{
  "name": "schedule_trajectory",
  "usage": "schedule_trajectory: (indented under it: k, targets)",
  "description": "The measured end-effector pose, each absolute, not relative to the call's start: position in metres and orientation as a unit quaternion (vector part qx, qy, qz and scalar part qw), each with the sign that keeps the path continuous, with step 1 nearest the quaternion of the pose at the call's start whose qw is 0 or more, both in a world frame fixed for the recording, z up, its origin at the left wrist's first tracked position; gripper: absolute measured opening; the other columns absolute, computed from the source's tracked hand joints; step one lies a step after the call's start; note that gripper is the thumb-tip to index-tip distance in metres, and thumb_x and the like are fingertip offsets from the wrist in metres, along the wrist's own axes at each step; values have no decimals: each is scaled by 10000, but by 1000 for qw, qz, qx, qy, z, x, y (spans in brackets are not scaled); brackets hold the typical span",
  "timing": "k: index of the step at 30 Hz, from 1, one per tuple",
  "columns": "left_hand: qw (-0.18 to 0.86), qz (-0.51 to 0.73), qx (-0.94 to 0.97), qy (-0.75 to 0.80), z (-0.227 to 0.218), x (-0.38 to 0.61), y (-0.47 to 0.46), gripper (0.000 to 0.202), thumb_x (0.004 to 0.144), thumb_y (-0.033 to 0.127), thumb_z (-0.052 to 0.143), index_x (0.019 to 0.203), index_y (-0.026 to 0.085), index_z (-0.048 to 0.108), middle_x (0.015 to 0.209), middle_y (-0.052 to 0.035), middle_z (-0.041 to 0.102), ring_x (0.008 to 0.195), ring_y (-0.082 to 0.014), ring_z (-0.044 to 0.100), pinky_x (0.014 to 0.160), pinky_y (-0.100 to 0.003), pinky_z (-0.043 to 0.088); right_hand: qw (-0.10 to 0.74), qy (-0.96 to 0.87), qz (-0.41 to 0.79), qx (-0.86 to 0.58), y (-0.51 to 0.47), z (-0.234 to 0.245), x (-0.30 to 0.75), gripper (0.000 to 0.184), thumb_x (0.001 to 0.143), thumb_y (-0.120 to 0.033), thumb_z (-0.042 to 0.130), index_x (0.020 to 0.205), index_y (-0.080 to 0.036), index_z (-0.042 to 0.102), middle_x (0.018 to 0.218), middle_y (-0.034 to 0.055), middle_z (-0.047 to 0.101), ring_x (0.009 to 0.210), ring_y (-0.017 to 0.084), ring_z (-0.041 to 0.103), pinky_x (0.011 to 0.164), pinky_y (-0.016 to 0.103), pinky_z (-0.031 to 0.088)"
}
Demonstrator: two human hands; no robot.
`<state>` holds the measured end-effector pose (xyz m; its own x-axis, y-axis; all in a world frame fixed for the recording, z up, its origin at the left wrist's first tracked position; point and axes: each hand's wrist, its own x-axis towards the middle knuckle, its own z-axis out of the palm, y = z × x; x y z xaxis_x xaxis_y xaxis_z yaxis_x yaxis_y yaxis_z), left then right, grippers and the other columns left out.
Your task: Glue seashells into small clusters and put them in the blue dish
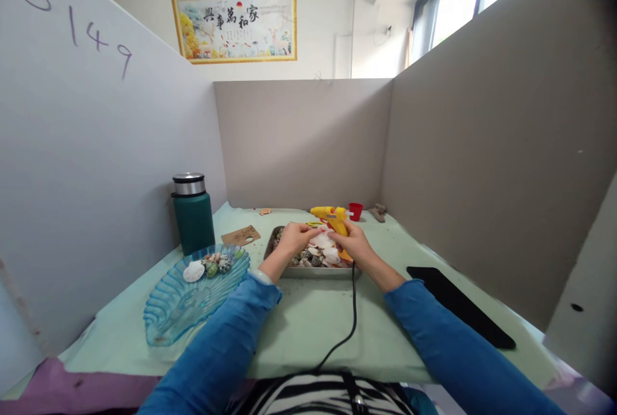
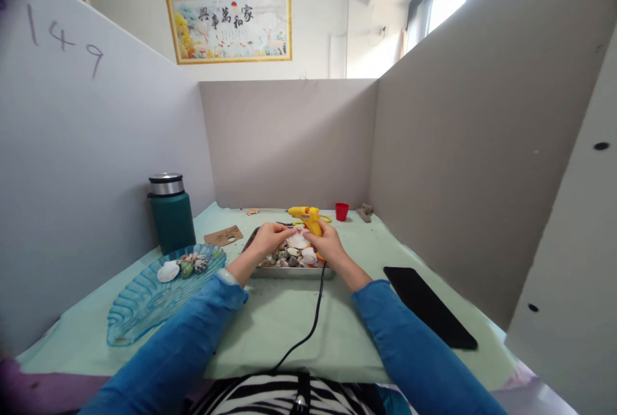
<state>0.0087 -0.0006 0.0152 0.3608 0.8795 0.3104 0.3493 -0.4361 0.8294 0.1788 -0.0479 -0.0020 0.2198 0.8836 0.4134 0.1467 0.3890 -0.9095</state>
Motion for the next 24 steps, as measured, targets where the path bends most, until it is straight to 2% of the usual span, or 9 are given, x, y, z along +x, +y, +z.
schedule_trajectory:
  k: [4,8,13,16,24]
  targets:
    - [377,394,754,368,14,10,0,348,793,471,627,706,140,690,466,55,457,438,-79,367,446,-215,278,625,-553,292,-467,-47,-3,179,361,606,-384,720,872,-163,617,576,-56,538,460,105,455,434,245,382]
    - [400,404,738,363,13,11,1,311,758,430,678,852,136,716,481,67,470,436,-72,375,448,-207,295,628,-550,290,-468,-45,-5,181,339,625,-401,730,847,-176,607,545,-63,514,442,106,451,430,246,378]
    - [420,401,721,379,15,10,-1,301,744,438,702,762,137,686,487,49,505,423,-72,404,426,-203,315,635,-553,293,-453,-44,-6,183,343,650,-424,738,847,-178,604,533,-70,503,435,98,448,434,241,379]
    - [434,394,721,371,16,9,-1,306,740,437,710,775,134,694,502,49,514,420,-64,395,423,-200,321,633,-553,294,-455,-46,-5,183,337,645,-418,744,840,-180,605,549,-61,528,441,102,473,439,244,397]
    - [444,381,733,348,4,8,8,413,755,536,680,640,147,607,498,58,462,404,-55,365,414,-206,314,609,-555,342,-452,-48,-3,181,363,665,-421,755,884,-177,598,589,-45,559,492,123,525,459,254,459]
